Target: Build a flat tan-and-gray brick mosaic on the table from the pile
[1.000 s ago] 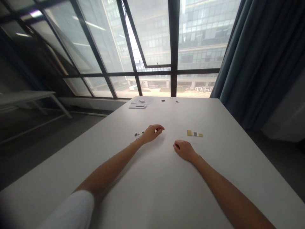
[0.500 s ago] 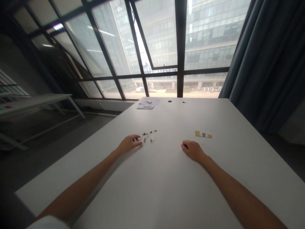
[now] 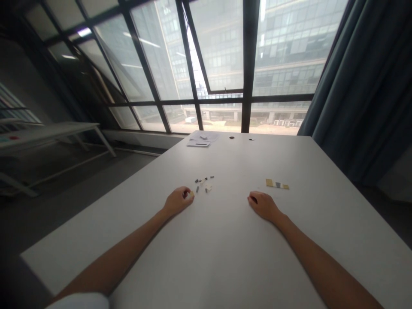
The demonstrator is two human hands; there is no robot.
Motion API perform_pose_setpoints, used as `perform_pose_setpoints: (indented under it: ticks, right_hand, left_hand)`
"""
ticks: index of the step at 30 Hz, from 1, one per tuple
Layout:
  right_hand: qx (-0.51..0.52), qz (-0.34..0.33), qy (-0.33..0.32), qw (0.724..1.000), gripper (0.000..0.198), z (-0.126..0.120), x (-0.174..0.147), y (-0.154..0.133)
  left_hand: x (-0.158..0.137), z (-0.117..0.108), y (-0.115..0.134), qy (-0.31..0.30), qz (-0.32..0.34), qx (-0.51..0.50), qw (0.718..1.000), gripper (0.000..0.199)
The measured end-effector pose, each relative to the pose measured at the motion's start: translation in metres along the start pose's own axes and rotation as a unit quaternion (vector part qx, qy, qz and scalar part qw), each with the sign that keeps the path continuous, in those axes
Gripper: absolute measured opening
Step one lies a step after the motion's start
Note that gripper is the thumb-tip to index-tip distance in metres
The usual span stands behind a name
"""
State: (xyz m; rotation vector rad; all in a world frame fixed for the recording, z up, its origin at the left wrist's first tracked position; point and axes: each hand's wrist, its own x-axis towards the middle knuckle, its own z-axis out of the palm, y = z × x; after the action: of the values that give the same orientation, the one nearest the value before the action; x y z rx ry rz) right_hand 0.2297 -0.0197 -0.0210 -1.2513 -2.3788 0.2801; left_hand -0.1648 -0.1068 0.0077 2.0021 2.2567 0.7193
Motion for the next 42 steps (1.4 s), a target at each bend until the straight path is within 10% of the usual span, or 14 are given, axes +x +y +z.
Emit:
perform_pose_setpoints:
  ticks: [42]
  right_hand:
    - [0.005,-0.001,-0.008,1.0,0.03,-0.0067,-0.0008,-0.0064]
  left_hand:
    - [-0.0017,-0.0011,0.0016,0.082,0.11,-0.006,0.991,0.017]
